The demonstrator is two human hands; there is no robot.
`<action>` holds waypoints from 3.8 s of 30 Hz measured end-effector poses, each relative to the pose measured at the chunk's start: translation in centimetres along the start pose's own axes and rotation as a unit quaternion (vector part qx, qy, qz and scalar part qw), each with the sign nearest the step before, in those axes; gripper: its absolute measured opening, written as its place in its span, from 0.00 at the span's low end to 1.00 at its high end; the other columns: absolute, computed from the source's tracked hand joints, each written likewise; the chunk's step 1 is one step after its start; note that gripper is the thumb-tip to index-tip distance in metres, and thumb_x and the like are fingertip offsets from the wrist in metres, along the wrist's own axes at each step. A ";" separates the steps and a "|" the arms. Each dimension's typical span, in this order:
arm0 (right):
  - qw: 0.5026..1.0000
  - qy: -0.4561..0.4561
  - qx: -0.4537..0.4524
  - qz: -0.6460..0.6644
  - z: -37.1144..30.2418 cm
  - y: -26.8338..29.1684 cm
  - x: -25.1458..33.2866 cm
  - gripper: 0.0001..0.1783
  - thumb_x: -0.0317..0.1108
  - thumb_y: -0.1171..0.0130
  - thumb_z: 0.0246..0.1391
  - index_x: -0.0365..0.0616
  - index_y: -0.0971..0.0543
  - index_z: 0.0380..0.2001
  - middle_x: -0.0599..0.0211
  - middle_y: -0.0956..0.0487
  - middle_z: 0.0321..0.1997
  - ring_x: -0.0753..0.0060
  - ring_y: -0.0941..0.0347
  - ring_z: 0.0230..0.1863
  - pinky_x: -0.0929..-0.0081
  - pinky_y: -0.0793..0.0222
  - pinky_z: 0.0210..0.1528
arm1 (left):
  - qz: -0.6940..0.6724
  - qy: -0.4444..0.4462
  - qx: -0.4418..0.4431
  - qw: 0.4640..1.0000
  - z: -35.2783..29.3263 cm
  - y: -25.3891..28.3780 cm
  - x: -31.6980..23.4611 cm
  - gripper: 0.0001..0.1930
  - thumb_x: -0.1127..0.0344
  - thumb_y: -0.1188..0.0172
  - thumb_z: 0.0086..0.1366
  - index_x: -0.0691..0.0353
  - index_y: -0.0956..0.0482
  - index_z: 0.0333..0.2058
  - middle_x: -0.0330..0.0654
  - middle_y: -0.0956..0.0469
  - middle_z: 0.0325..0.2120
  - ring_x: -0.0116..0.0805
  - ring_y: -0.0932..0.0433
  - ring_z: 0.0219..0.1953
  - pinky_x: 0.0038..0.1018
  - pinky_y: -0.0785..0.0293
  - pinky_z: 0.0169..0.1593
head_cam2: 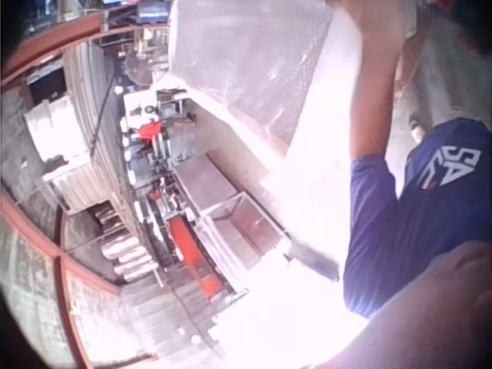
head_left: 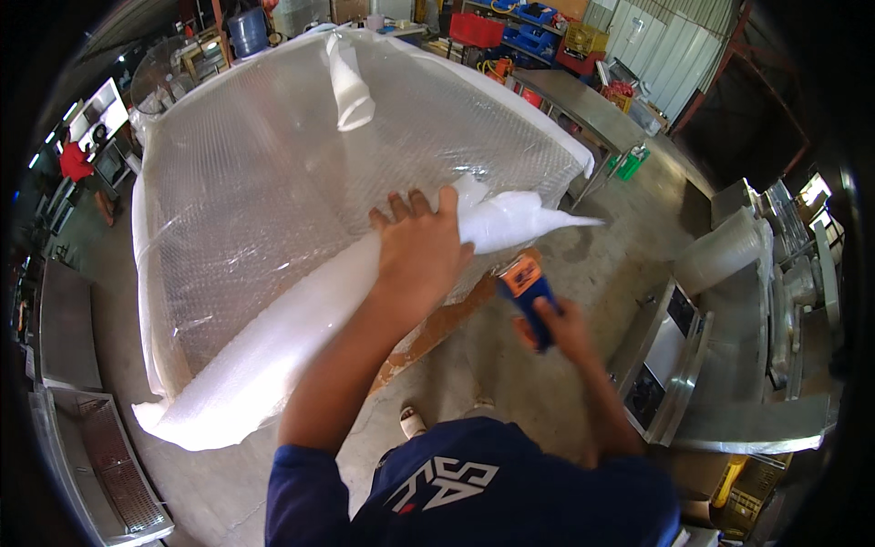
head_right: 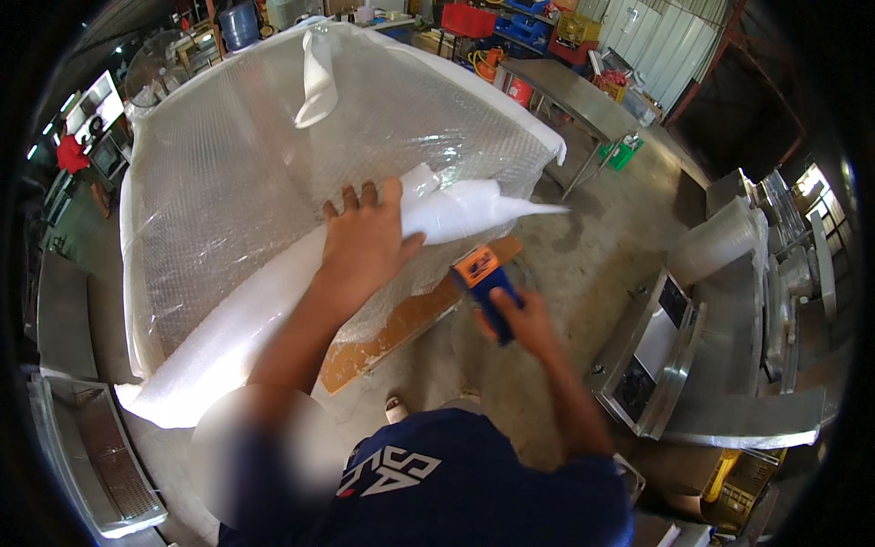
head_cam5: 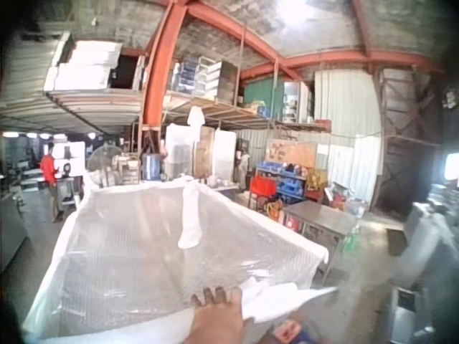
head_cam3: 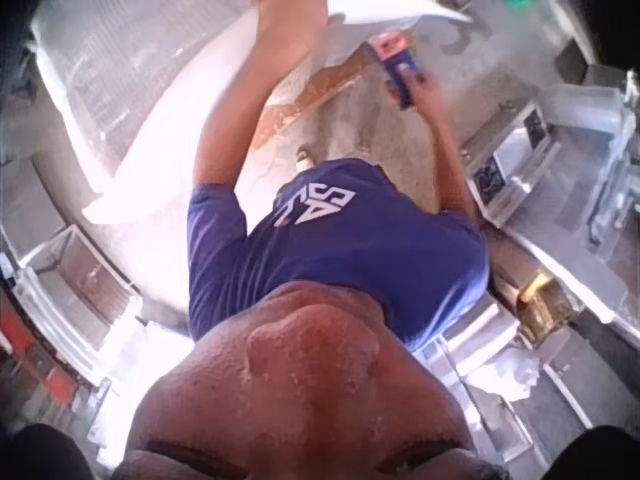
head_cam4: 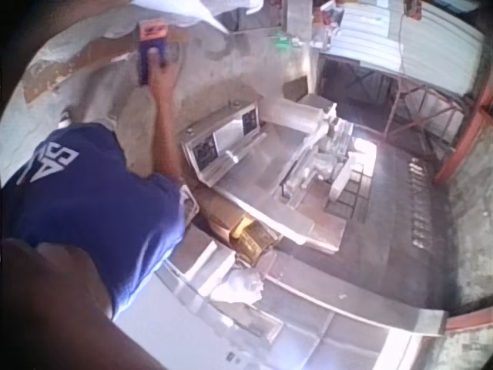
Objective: The person wraps a large rectangular appliance with bubble wrap and foam padding, securing the layers with a handheld tape dispenser. The person moves around the item, folds the wrap edges, and applies tape to seal the package. The wrapped item is then placed on a hand truck.
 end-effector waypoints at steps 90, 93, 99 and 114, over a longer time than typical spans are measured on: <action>0.825 0.217 0.483 0.198 39.0 21.0 3.4 0.26 0.26 0.41 0.59 0.38 0.25 0.61 0.68 0.19 0.48 0.82 0.27 0.38 0.84 0.33 0.36 | 0.551 0.000 -0.275 0.788 -4.9 -2.9 -11.2 0.35 0.60 0.35 0.62 0.30 0.35 0.66 0.28 0.26 0.54 0.30 0.29 0.55 0.36 0.43 0.55; 0.838 0.166 0.473 0.215 36.6 19.7 3.6 0.22 0.38 0.50 0.70 0.39 0.23 0.60 0.63 0.19 0.51 0.80 0.26 0.46 0.79 0.31 0.43 | 0.571 -0.004 -0.239 0.785 -6.6 -3.5 -8.2 0.32 0.58 0.40 0.66 0.27 0.37 0.68 0.27 0.26 0.52 0.28 0.28 0.53 0.35 0.42 0.53; 0.918 0.222 0.313 0.098 29.0 20.3 1.9 0.23 0.44 0.39 0.68 0.37 0.21 0.55 0.65 0.21 0.48 0.75 0.26 0.50 0.77 0.31 0.54 | 0.560 0.012 -0.247 0.791 -7.2 -5.6 -5.6 0.36 0.58 0.32 0.62 0.26 0.35 0.67 0.32 0.27 0.53 0.33 0.30 0.54 0.36 0.43 0.54; 0.863 0.502 -0.019 0.052 31.8 16.9 5.7 0.15 0.22 0.31 0.55 0.41 0.18 0.46 0.63 0.23 0.51 0.68 0.23 0.49 0.71 0.25 0.49 | 0.156 0.121 -0.078 0.977 -0.6 0.9 -10.9 0.28 0.51 0.38 0.69 0.51 0.26 0.65 0.49 0.21 0.57 0.51 0.23 0.59 0.44 0.29 0.65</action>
Point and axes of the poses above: each hand's wrist, its own z-axis towards the middle knuckle, its own y-axis out of the back of the hand, x = y × z, the point moved 4 cm from there along z, towards the middle knuckle
